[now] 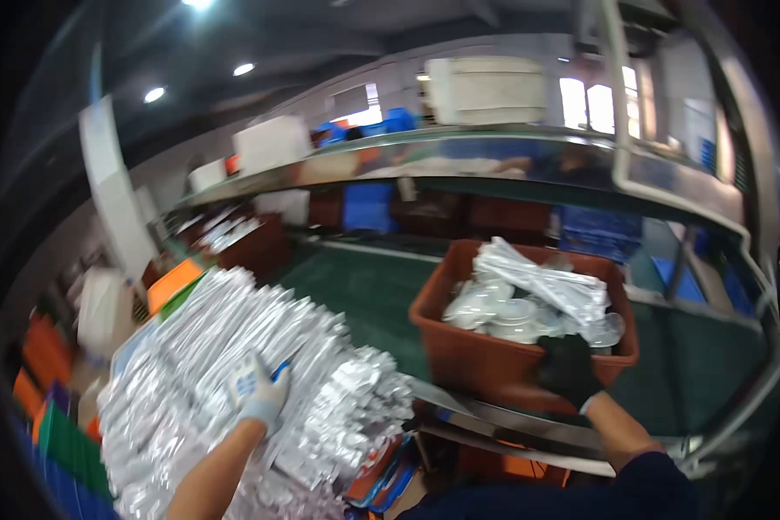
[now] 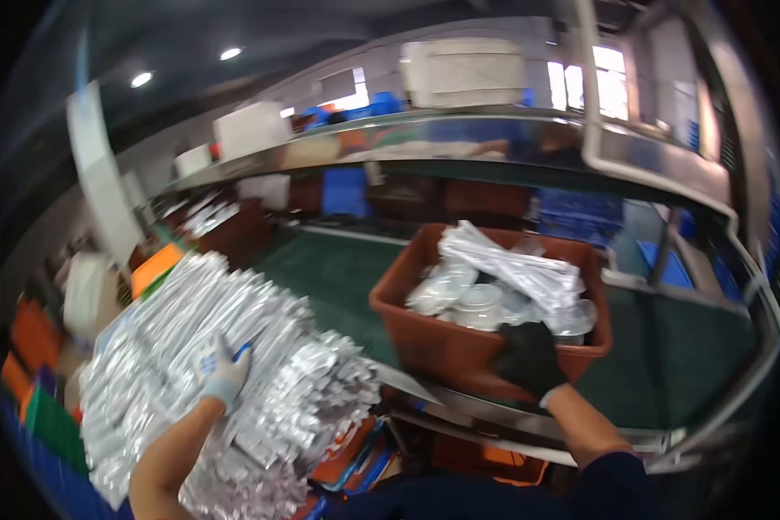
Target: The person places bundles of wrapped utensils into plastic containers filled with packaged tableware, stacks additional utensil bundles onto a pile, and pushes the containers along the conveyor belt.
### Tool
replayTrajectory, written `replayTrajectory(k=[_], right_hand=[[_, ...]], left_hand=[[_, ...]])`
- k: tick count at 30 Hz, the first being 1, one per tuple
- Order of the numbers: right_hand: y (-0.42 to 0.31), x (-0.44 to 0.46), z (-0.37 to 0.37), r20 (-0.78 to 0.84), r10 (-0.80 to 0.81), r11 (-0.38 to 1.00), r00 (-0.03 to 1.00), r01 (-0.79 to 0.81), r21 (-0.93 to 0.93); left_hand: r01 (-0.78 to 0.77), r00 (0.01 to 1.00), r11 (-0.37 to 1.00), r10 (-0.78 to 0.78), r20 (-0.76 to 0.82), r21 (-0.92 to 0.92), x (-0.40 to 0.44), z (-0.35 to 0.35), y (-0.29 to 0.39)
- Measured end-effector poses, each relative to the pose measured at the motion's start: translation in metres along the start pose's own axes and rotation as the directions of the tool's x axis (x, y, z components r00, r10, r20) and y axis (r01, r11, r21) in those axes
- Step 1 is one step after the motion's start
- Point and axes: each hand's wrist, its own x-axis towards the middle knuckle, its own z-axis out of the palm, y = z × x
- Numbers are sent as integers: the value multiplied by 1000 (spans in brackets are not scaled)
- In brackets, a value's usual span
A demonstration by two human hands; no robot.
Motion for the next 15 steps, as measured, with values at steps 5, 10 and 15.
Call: replayTrajectory(k=[5,10,15], right_hand=[[-28,-2,-14,-50,-14,999,999,16,35],[-25,-1,-6,-30,-15,999,999,13,-49],[-26,0,-5,-41,-9,999,999,6,-53]], left_hand=[[-36,995,999,34,-98,-19,-3,4,-5],[-32,996,999,33,-81,17,-3,2,-5],[-17,999,1000,17,-45,-2,-5,-2,-4]])
